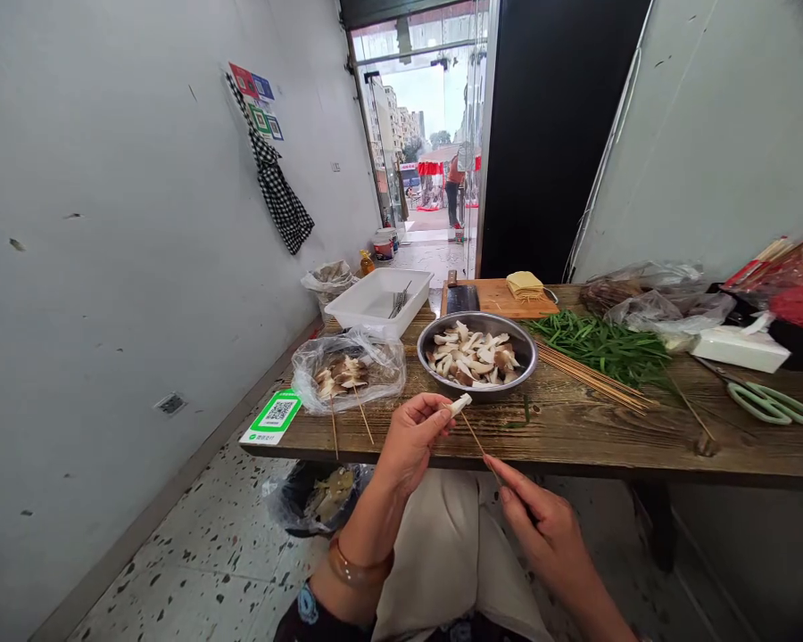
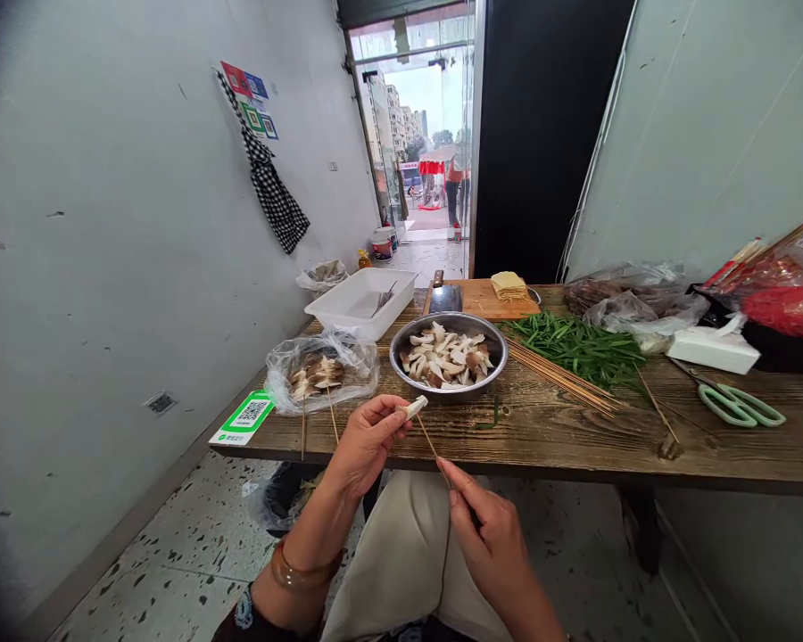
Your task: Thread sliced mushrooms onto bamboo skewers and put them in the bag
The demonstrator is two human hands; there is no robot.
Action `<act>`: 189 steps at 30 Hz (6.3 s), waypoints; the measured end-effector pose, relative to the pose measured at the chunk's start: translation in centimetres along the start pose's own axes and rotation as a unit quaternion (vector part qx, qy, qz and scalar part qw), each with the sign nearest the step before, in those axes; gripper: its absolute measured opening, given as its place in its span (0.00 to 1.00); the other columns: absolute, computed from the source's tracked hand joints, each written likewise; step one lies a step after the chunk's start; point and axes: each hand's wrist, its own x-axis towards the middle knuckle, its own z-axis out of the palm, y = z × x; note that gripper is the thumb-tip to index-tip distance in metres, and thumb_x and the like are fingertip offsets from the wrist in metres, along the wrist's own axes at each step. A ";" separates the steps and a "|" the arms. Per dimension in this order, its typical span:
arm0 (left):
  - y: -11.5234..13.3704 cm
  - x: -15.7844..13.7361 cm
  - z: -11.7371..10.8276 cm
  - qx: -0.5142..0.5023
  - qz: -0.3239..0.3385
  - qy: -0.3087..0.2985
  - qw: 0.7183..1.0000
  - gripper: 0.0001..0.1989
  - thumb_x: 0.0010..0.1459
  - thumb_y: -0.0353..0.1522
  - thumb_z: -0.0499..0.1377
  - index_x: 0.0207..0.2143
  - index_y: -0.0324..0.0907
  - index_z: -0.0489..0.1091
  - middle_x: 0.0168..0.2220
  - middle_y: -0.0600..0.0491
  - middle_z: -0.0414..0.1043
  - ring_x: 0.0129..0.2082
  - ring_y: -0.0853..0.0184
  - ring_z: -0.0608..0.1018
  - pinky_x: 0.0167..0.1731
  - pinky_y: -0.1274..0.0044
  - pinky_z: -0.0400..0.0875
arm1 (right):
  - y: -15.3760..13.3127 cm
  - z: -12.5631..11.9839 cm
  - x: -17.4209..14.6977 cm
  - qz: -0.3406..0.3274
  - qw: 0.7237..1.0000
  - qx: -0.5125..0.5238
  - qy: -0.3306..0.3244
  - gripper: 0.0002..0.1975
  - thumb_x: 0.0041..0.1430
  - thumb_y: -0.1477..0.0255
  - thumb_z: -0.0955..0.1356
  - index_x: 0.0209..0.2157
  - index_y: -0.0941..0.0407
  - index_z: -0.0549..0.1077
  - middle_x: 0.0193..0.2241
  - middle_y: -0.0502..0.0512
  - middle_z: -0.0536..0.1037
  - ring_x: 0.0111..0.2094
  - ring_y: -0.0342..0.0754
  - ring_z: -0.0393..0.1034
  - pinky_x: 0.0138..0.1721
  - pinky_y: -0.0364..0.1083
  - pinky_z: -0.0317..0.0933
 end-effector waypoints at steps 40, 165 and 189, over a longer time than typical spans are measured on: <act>0.2 3.9 1.0 0.383 0.115 -0.060 0.914 0.10 0.56 0.36 0.57 0.31 0.39 0.73 0.29 0.51 0.74 0.29 0.68 0.72 0.31 0.77 0.64 | 1.5 -0.9 0.4 0.121 0.988 0.054 0.076 0.14 0.61 0.65 0.62 0.36 0.55 0.77 0.23 0.53 0.79 0.29 0.49 0.76 0.30 0.42 0.67; -3.4 -0.7 3.1 0.079 -0.055 -0.108 0.989 0.12 0.49 0.37 0.65 0.34 0.39 0.78 0.32 0.50 0.77 0.31 0.69 0.73 0.34 0.78 0.64 | 1.2 -0.2 -0.1 0.142 0.984 0.074 0.078 0.14 0.60 0.63 0.64 0.35 0.56 0.78 0.16 0.46 0.66 0.18 0.42 0.61 0.20 0.40 0.56; 0.7 13.7 3.4 0.689 0.213 -0.065 0.690 0.13 0.54 0.27 0.54 0.41 0.38 0.75 0.35 0.47 0.73 0.36 0.64 0.74 0.40 0.74 0.67 | 3.6 -1.2 0.0 0.196 0.955 0.185 0.125 0.15 0.58 0.61 0.65 0.35 0.58 0.76 0.16 0.44 0.62 0.19 0.41 0.57 0.21 0.40 0.53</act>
